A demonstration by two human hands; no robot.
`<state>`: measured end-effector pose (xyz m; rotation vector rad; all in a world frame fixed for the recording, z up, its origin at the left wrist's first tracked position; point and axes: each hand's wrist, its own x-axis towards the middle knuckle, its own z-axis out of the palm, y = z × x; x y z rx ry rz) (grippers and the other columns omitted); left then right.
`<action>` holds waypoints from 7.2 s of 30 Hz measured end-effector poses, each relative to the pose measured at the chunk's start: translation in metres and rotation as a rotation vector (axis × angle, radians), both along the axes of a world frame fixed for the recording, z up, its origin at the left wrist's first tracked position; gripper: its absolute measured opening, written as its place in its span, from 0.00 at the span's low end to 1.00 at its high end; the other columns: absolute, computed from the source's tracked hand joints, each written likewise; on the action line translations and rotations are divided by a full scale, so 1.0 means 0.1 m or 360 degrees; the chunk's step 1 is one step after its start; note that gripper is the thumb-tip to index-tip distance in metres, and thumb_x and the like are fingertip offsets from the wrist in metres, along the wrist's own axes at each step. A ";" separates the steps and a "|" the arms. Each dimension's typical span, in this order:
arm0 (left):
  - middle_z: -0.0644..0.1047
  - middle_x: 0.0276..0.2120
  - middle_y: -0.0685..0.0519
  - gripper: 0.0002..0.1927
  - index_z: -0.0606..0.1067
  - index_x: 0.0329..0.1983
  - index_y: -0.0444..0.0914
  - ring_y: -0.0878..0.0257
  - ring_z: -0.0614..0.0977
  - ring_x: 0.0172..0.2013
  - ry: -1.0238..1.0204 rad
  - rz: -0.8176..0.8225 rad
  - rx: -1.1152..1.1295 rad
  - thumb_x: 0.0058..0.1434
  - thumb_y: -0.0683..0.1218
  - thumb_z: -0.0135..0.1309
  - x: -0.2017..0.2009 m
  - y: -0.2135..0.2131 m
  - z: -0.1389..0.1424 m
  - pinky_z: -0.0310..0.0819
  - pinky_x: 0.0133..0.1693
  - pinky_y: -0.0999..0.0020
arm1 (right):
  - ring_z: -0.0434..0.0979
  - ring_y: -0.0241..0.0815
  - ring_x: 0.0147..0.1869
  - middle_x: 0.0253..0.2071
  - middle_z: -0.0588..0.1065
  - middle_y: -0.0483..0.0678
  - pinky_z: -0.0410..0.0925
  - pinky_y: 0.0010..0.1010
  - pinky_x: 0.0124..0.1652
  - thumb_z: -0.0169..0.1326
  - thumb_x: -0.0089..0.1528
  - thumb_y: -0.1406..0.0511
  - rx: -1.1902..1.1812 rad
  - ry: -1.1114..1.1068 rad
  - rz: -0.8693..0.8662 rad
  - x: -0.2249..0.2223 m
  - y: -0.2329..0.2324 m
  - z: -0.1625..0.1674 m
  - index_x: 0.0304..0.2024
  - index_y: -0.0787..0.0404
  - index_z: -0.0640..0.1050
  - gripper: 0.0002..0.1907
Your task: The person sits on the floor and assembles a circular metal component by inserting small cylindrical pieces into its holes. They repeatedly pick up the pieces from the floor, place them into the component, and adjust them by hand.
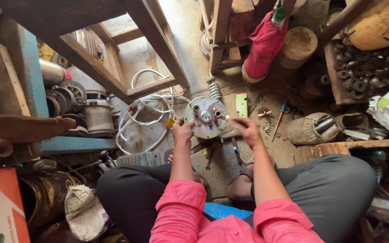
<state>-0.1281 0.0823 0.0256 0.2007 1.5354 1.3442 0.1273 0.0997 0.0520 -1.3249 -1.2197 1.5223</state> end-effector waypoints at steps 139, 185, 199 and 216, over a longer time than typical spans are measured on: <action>0.85 0.36 0.49 0.16 0.79 0.39 0.36 0.60 0.87 0.35 -0.0482 0.0005 -0.0133 0.62 0.54 0.60 0.73 -0.71 0.74 0.71 0.28 0.68 | 0.67 0.29 0.23 0.22 0.71 0.40 0.65 0.24 0.27 0.38 0.66 0.32 0.0361 -0.0152 0.0186 -0.55 -0.70 0.69 0.40 0.58 0.81 0.40; 0.84 0.33 0.50 0.14 0.81 0.39 0.33 0.60 0.86 0.31 -0.0752 0.0096 0.0116 0.65 0.50 0.58 0.80 -0.63 0.65 0.81 0.32 0.65 | 0.83 0.38 0.38 0.35 0.79 0.47 0.75 0.30 0.39 0.59 0.68 0.68 0.1025 -0.0593 0.0277 -0.75 -0.60 0.72 0.40 0.62 0.76 0.05; 0.83 0.34 0.53 0.14 0.79 0.41 0.35 0.63 0.84 0.31 -0.0783 0.0007 0.0029 0.64 0.52 0.55 0.87 -0.66 0.59 0.74 0.31 0.69 | 0.83 0.41 0.35 0.34 0.78 0.51 0.74 0.32 0.37 0.61 0.66 0.67 0.1091 -0.0569 0.0273 -0.66 -0.55 0.75 0.41 0.64 0.76 0.08; 0.76 0.53 0.40 0.36 0.67 0.64 0.31 0.52 0.81 0.48 -0.0058 0.0105 0.0206 0.47 0.34 0.54 0.35 -0.53 0.65 0.83 0.49 0.58 | 0.76 0.36 0.39 0.38 0.72 0.43 0.77 0.31 0.43 0.55 0.70 0.64 0.0802 -0.0772 0.0172 -0.37 -0.25 0.53 0.44 0.56 0.78 0.04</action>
